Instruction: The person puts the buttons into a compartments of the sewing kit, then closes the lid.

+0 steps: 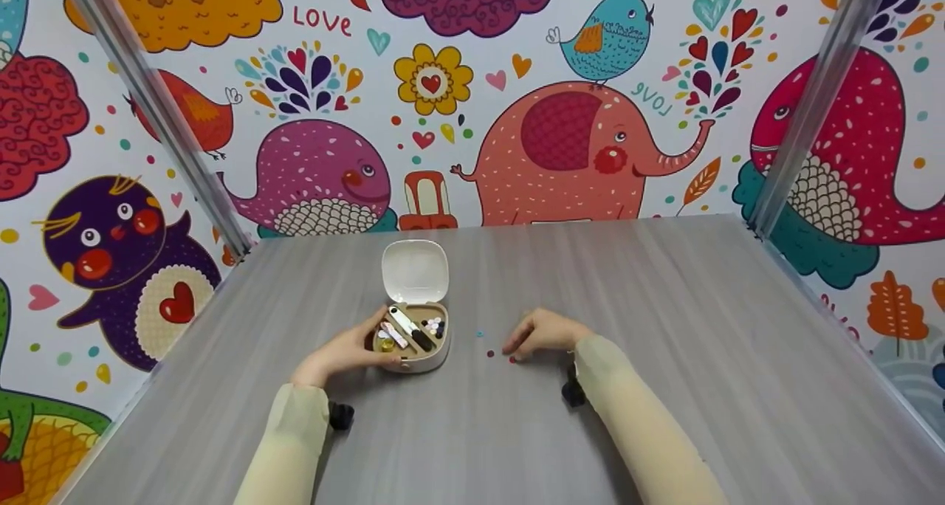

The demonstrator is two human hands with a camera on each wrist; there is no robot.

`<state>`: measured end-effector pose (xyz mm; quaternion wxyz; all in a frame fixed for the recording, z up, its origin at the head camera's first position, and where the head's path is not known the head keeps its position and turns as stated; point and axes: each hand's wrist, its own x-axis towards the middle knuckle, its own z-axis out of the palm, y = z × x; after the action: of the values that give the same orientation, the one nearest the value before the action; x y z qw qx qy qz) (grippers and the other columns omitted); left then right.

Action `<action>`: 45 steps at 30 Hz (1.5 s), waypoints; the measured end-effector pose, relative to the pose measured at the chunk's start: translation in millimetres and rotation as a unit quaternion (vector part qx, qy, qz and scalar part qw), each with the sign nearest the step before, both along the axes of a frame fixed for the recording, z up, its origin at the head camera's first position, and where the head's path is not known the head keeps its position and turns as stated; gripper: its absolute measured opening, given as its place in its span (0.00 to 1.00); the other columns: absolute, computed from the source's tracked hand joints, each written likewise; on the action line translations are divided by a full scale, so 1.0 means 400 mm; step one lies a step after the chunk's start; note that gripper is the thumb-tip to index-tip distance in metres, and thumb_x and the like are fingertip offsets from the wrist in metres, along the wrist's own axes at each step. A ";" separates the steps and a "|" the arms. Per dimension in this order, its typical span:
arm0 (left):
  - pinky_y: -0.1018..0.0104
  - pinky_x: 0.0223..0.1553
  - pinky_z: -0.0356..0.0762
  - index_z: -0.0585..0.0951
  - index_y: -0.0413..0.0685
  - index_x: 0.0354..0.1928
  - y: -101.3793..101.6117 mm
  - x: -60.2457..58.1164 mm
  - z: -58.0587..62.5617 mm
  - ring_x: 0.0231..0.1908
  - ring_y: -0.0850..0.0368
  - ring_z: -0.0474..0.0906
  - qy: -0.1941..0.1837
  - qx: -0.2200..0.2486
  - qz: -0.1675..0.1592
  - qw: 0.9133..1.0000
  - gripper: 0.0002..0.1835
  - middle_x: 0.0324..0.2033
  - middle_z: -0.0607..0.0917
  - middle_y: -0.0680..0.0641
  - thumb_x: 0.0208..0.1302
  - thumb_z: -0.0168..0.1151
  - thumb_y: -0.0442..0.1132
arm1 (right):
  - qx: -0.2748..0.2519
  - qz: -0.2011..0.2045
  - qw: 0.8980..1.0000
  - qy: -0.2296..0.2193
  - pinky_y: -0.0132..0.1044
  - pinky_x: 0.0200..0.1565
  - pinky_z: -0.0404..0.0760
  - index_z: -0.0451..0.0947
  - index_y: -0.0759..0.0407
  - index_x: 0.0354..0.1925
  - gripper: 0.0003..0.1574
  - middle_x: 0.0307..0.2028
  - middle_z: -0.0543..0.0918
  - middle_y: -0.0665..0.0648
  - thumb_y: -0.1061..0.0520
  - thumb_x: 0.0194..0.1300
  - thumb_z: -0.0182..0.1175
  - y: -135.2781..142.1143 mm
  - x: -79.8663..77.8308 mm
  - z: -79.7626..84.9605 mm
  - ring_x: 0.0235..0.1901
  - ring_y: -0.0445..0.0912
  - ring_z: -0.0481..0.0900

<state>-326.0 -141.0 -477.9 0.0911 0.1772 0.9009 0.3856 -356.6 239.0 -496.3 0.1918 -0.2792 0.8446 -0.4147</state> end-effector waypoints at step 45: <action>0.47 0.64 0.61 0.50 0.39 0.75 0.001 0.002 -0.001 0.65 0.38 0.62 0.012 0.007 -0.009 1.000 0.62 0.68 0.62 0.32 0.47 0.76 0.57 | 0.027 -0.007 0.999 0.034 0.33 0.38 0.69 0.86 0.61 0.27 0.03 0.32 0.75 0.51 0.62 0.49 0.69 -0.011 0.011 0.007 0.35 0.44 0.69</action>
<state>-325.3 -140.6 -478.2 0.0822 0.1906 0.8976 0.3889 -352.2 234.5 -493.6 0.1679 -0.2819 0.8632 -0.3838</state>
